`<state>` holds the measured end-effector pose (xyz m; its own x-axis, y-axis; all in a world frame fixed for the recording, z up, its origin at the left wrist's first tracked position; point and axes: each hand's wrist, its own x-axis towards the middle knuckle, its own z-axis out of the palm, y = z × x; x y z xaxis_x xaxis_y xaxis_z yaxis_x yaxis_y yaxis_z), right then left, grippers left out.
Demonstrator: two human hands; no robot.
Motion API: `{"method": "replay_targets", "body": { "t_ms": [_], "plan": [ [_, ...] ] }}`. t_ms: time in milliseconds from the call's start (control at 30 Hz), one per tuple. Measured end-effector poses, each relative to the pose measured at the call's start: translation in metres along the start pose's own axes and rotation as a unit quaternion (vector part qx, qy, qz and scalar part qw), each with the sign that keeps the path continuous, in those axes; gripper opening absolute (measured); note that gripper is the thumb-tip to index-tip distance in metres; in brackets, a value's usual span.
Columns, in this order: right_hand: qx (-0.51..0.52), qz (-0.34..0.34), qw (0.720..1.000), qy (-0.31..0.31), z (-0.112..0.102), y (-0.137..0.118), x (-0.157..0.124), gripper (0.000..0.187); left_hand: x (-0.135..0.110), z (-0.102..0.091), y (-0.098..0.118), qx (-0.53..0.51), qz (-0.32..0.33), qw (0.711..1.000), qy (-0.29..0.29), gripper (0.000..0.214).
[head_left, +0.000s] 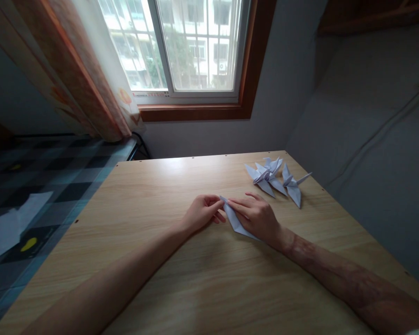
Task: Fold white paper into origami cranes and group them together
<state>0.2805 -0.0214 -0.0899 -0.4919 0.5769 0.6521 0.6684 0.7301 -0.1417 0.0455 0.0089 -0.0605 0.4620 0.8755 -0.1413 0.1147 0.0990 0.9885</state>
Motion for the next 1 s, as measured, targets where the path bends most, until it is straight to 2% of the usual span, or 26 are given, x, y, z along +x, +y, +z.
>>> {"method": "replay_targets", "body": {
  "t_ms": [200,300,533,800,1000],
  "plan": [
    [0.007,0.028,0.999,0.015,-0.0014,-0.0045,0.0033,0.027,0.0019,0.0010,-0.0034,0.000,0.001,1.000,0.004,0.044],
    [0.015,0.035,0.999,0.019,-0.0023,-0.0057,0.0041,0.028,0.0033,0.0005,-0.0047,-0.002,0.000,1.000,-0.002,0.044],
    [-0.002,0.001,0.999,0.049,-0.0042,-0.0053,0.0032,0.030,0.0031,-0.0004,-0.0038,-0.008,-0.010,1.000,-0.003,0.046],
    [-0.031,-0.011,0.999,0.035,-0.0022,-0.0045,0.0020,0.026,0.0021,-0.0023,-0.0041,-0.053,-0.011,0.998,-0.025,0.051],
    [-0.026,-0.014,0.999,0.019,-0.0030,-0.0054,0.0011,0.027,0.0026,0.0006,-0.0064,-0.040,-0.002,0.999,-0.013,0.046]
  ]
}}
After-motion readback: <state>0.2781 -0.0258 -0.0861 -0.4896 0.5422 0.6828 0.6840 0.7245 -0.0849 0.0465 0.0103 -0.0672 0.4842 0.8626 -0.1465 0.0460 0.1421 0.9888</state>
